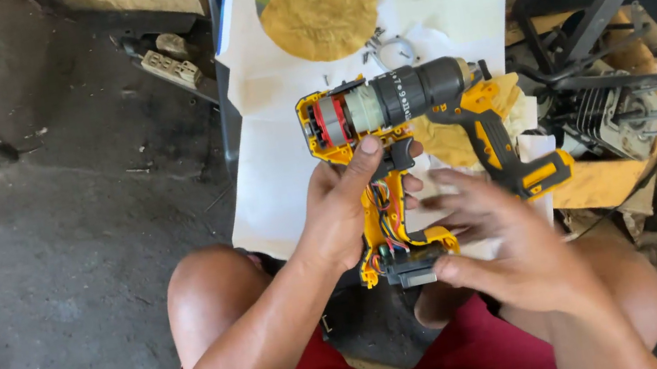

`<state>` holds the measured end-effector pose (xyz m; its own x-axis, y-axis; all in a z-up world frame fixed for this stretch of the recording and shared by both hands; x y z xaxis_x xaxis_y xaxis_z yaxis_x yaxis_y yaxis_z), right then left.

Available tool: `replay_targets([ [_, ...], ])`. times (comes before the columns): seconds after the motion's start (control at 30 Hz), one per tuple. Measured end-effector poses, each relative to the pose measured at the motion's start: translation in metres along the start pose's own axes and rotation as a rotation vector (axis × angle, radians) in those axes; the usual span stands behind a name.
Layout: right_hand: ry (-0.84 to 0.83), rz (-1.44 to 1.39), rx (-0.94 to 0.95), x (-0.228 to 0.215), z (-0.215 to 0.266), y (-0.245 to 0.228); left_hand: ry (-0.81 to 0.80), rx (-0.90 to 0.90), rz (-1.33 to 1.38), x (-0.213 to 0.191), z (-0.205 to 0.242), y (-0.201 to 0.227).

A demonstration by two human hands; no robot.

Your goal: The person sits on the floor and works on a disassembled yellow and black cordless drill. They manipulate the internal motor and wiring, then reattach the black trigger mechanism to the drill body.

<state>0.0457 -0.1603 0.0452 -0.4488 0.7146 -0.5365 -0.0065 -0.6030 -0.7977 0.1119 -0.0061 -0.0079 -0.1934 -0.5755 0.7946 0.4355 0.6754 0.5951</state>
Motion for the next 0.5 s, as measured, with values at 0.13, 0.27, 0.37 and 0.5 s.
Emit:
replay_targets([
  [0.13,0.417,0.186,-0.005,-0.076,0.017,-0.014,-0.013,-0.012,0.050,-0.004,-0.005,-0.001],
  [0.27,0.396,0.744,0.191,-0.103,-0.009,-0.005,0.058,-0.044,-0.008,-0.003,-0.003,0.002],
  [0.37,0.272,0.898,0.411,-0.093,-0.026,0.035,0.132,-0.047,-0.024,-0.005,-0.005,0.000],
  [0.5,0.160,0.768,0.537,-0.073,-0.038,0.043,0.252,0.054,0.082,-0.016,-0.009,0.001],
])
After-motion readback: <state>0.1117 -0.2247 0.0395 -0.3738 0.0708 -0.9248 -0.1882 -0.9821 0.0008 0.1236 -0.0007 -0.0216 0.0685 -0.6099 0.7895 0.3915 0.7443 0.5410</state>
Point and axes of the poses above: each hand's wrist, its own z-axis away from the middle knuckle, its own x-axis out of the palm, y = z × x, the point moved 6 cm from there along -z, towards the middle knuckle, and after that the axes turned 9 degrees about -y, right-handed, at the moved point
